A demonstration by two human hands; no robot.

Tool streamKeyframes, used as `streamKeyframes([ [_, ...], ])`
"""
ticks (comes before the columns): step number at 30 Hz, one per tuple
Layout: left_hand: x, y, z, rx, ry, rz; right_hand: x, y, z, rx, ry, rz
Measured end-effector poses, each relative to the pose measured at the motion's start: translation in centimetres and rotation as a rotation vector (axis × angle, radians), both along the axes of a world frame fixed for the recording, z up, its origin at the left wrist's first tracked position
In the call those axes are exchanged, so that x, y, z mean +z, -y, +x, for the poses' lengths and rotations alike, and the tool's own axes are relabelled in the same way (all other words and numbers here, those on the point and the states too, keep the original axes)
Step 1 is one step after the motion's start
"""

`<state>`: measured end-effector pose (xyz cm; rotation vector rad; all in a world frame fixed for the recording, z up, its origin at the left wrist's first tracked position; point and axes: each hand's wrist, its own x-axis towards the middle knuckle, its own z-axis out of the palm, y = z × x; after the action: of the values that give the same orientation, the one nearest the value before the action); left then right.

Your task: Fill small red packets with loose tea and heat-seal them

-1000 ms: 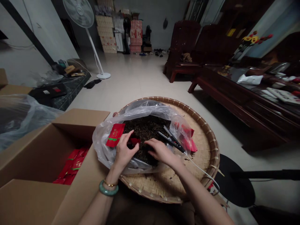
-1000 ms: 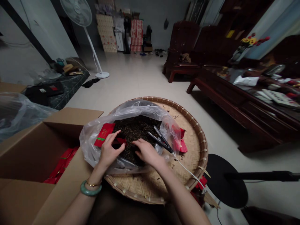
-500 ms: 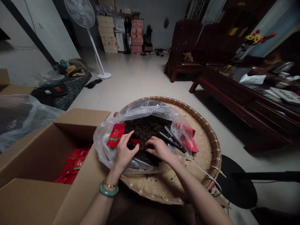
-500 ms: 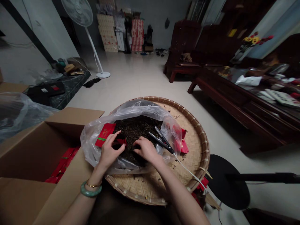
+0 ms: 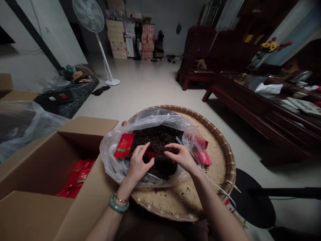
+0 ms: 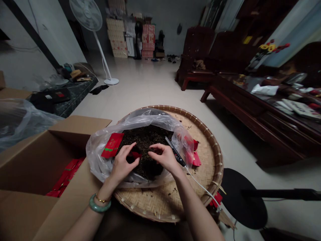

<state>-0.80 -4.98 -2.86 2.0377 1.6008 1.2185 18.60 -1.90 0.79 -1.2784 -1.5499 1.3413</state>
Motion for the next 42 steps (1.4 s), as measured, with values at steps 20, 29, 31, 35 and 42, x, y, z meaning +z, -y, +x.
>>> streamKeyframes([
  [20,-0.3,0.2,0.7,-0.030,-0.038,0.002,3.4,0.1,-2.2,0.182,0.524,0.448],
  [29,-0.6,0.2,0.9,-0.062,-0.061,0.006,3.1,-0.1,-2.5,0.279,0.742,0.487],
  [31,-0.7,0.1,0.9,-0.056,-0.058,0.003,3.1,-0.1,-2.4,0.272,0.685,0.487],
  [35,-0.7,0.1,0.9,-0.049,-0.043,-0.006,3.4,0.1,-2.2,0.174,0.526,0.450],
  [42,-0.5,0.2,0.9,-0.040,-0.011,-0.013,2.8,-0.1,-1.9,0.024,0.304,0.333],
])
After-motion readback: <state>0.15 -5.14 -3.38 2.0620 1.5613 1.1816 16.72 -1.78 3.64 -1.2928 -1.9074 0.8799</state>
